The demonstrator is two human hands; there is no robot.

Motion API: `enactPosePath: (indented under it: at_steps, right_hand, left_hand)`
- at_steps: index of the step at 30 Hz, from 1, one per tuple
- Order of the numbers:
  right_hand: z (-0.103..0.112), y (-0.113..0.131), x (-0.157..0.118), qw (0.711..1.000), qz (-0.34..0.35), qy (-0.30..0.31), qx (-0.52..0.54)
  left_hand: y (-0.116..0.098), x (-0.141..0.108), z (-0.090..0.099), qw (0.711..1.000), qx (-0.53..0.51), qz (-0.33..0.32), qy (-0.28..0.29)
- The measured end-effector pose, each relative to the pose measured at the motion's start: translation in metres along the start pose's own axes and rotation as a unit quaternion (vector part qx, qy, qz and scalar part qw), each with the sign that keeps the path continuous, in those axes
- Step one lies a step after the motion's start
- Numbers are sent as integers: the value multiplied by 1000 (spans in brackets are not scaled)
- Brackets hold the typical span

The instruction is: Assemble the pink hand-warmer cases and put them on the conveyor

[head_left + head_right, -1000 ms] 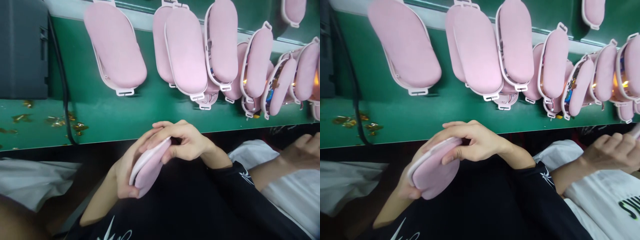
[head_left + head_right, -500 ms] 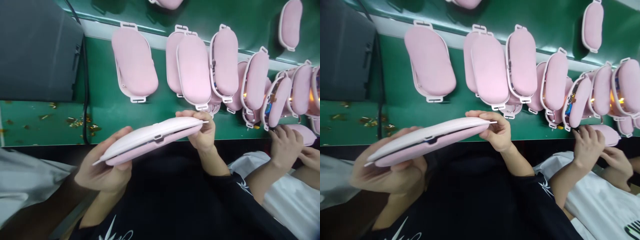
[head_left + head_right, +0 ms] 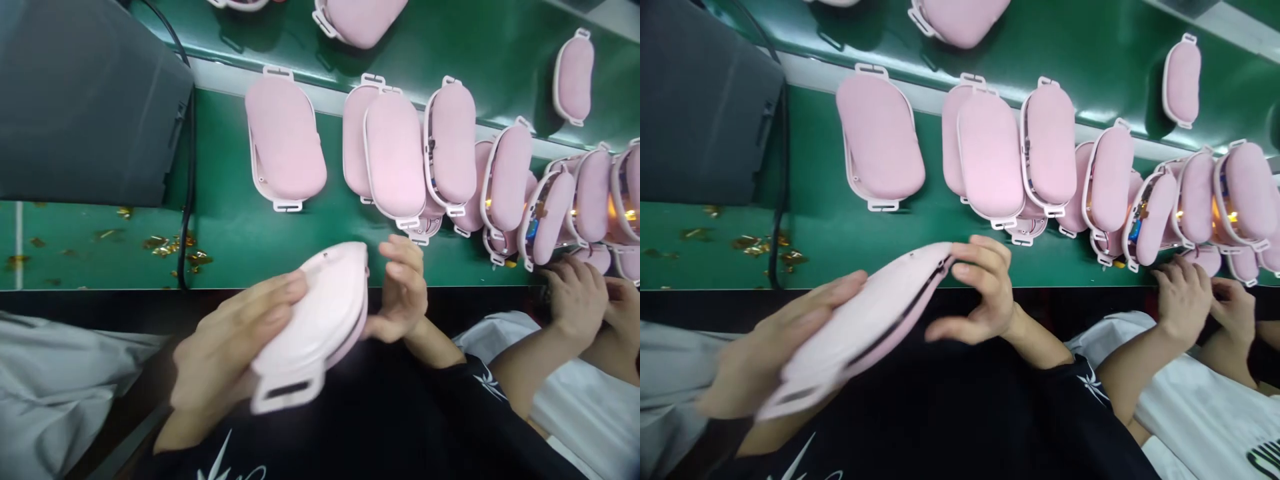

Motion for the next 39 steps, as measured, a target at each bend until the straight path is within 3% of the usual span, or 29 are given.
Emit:
enactPosePath:
  at_steps: [2, 4, 8, 12, 17, 20, 23, 26, 29, 32, 35, 39]
  right_hand:
    - [-6, 19, 12, 997, 49, 51, 6]
    - [-8, 33, 27, 993, 86, 50, 67]
    - [4, 44, 48, 979, 135, -67, 134]
    - [8, 41, 48, 982, 106, -95, 124]
    - [9, 41, 35, 983, 80, -111, 120]
    - [9, 39, 37, 991, 45, -81, 100]
    - [18, 40, 44, 997, 51, -47, 43]
    - [41, 39, 46, 994, 79, -81, 15]
    - [57, 30, 41, 994, 67, -84, -17]
    - [59, 24, 31, 996, 64, -59, -30]
    - [64, 13, 21, 992, 17, -122, 13]
    - [71, -16, 12, 948, -144, -250, 136]
  left_hand:
    - [-23, 14, -17, 985, 87, -132, 68]
    - [-38, 20, -33, 958, 134, -230, 104]
    - [-41, 26, -54, 950, 101, -267, 124]
    - [-43, 24, -62, 945, 88, -311, 56]
    - [-42, 21, -64, 939, 79, -333, 5]
    - [-43, 26, -66, 944, 84, -319, 25]
    - [-39, 38, -76, 951, 58, -291, 84]
    - [-30, 47, -92, 947, 22, -294, 130]
    - [-21, 52, -103, 946, 18, -302, 114]
    - [-17, 52, -109, 944, 21, -315, 91]
    - [-13, 55, -116, 935, 69, -323, 131]
    - [14, 64, -108, 946, 140, -207, 207]
Point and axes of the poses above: each hand's wrist, its own x-axis towards the middle knuckle, its own z-axis out of the back of the hand, y = z × x, the point moved 8 cm from there along x, towards the middle knuckle, and after that the axes turned 1 degree about y, right-handed, at the moved point
